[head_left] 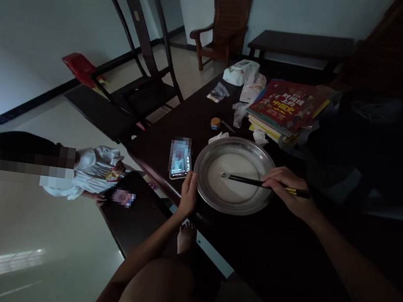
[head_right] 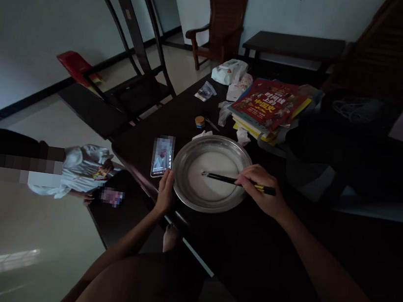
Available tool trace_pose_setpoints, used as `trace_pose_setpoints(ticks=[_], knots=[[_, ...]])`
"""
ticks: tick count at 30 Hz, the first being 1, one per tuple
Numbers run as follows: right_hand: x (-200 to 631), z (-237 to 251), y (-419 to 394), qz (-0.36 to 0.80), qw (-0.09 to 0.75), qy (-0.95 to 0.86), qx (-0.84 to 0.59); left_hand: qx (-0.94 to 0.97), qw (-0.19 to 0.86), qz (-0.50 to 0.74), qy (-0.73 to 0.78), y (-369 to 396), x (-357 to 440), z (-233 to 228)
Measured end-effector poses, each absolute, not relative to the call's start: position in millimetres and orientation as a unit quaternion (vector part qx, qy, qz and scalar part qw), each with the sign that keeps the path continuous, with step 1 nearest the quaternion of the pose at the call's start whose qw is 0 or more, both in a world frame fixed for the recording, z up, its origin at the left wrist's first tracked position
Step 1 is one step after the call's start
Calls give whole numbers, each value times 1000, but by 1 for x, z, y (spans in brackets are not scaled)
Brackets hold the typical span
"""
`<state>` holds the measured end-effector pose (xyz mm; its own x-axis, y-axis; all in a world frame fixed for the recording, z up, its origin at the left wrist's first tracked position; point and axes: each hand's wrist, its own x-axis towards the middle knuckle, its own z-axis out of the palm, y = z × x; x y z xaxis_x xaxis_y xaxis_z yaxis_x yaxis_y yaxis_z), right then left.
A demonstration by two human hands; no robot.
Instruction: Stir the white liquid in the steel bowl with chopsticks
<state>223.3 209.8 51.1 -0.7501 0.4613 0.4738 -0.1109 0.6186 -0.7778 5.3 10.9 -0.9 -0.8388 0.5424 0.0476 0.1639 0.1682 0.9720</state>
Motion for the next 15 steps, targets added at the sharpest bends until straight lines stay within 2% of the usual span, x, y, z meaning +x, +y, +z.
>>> trace_pose_setpoints(ticks=[3, 8, 13, 15], knots=[[224, 51, 210, 434, 361, -817, -118, 226, 163, 599, 751, 10, 6, -1], [223, 52, 209, 434, 328, -834, -95, 224, 159, 599, 752, 10, 5, -2], [223, 52, 210, 434, 364, -815, -119, 227, 154, 595, 755, 10, 5, -2], [223, 52, 209, 447, 353, -815, -111, 228, 157, 593, 756, 10, 6, -2]])
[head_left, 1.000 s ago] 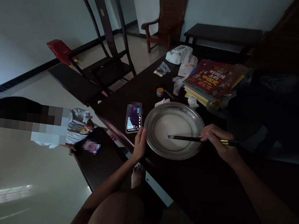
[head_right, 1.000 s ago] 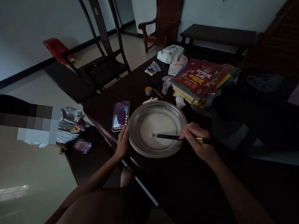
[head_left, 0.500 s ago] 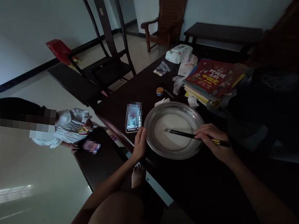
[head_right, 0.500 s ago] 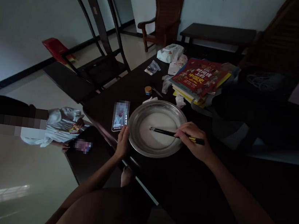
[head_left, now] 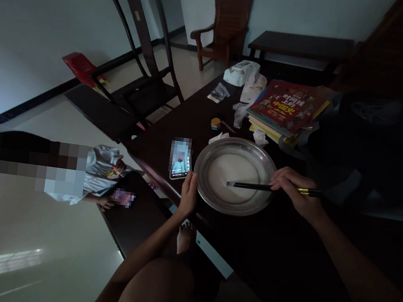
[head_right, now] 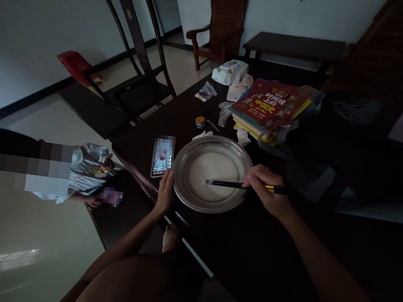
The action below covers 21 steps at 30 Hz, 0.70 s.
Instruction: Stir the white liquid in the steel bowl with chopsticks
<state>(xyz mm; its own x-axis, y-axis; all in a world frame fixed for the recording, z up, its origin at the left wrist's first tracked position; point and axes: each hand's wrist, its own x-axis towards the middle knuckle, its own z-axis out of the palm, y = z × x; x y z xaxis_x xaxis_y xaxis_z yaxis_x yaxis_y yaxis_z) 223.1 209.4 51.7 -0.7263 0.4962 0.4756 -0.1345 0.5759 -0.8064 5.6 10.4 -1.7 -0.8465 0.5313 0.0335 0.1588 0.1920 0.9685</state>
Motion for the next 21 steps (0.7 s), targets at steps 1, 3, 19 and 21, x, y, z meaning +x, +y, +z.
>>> trace_pose_setpoints(ticks=[1, 3, 19, 21], knots=[[223, 52, 209, 449, 342, -819, -108, 230, 157, 593, 756, 10, 6, -1], [222, 51, 208, 441, 327, -829, -110, 234, 156, 591, 756, 10, 6, 1], [224, 50, 211, 442, 350, -818, -118, 226, 163, 595, 754, 10, 5, -4], [224, 50, 210, 447, 335, -822, -110, 223, 164, 596, 754, 10, 5, -3]])
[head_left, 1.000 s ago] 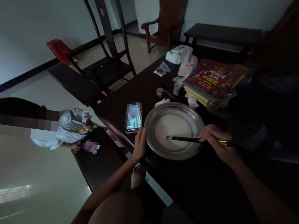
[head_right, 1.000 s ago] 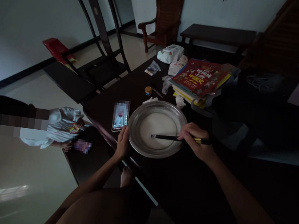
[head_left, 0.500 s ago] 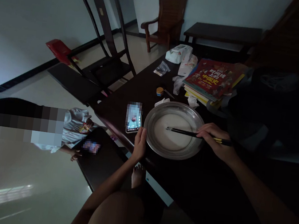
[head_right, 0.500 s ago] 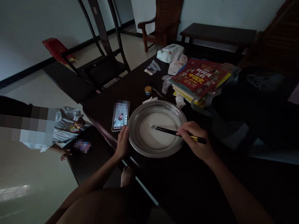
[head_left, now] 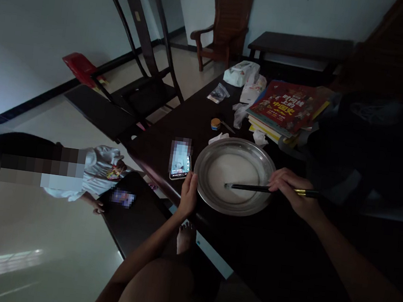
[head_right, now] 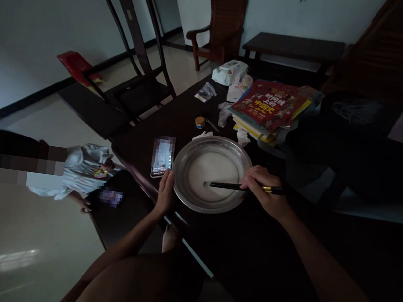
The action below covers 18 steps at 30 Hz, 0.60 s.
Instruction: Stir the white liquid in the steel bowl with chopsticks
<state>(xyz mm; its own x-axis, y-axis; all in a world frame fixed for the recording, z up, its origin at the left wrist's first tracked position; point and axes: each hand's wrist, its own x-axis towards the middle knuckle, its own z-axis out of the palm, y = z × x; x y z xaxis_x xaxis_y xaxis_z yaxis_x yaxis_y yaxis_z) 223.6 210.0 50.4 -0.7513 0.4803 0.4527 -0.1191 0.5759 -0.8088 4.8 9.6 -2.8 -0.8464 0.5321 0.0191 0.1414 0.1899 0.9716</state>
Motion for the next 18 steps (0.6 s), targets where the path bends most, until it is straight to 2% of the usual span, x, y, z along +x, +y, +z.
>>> trace_pose_setpoints(ticks=[3, 8, 12, 18], knots=[[223, 51, 209, 435, 317, -834, -116, 217, 159, 597, 756, 9, 5, -2], [223, 53, 210, 451, 346, -814, -122, 217, 149, 599, 756, 9, 6, -2], [222, 53, 209, 442, 320, -830, -117, 221, 158, 597, 754, 9, 5, -2], [224, 54, 209, 448, 355, -813, -110, 229, 163, 595, 753, 9, 5, -3]])
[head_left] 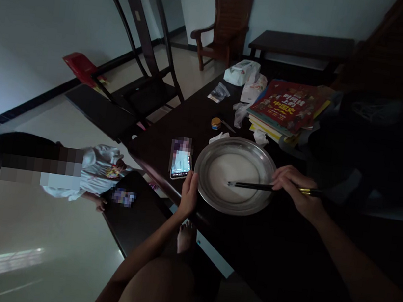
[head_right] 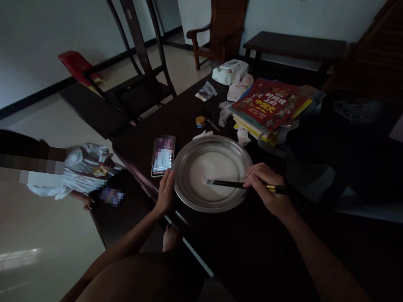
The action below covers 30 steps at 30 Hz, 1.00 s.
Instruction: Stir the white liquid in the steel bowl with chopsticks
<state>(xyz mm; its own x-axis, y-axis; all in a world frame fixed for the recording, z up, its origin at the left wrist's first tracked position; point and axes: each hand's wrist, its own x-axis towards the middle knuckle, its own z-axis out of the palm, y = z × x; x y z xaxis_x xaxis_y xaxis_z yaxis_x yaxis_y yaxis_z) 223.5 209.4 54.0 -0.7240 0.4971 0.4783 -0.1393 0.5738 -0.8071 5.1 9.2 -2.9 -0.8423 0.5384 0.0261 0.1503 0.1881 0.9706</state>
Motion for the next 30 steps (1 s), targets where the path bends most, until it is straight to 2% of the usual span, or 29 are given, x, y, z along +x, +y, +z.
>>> trace_pose_setpoints(ticks=[5, 10, 14, 19, 24, 30], knots=[[222, 54, 207, 434, 326, -833, -103, 219, 155, 597, 756, 10, 6, -3], [223, 53, 210, 444, 355, -814, -121, 218, 160, 592, 759, 10, 6, -2], [222, 54, 209, 437, 323, -833, -103, 221, 151, 595, 758, 11, 5, -1], [223, 55, 209, 433, 361, -816, -124, 231, 149, 598, 752, 11, 5, -1], [223, 54, 208, 435, 324, -834, -99, 225, 156, 597, 754, 11, 6, 1], [223, 54, 210, 439, 359, -813, -132, 223, 169, 594, 754, 11, 6, 2]])
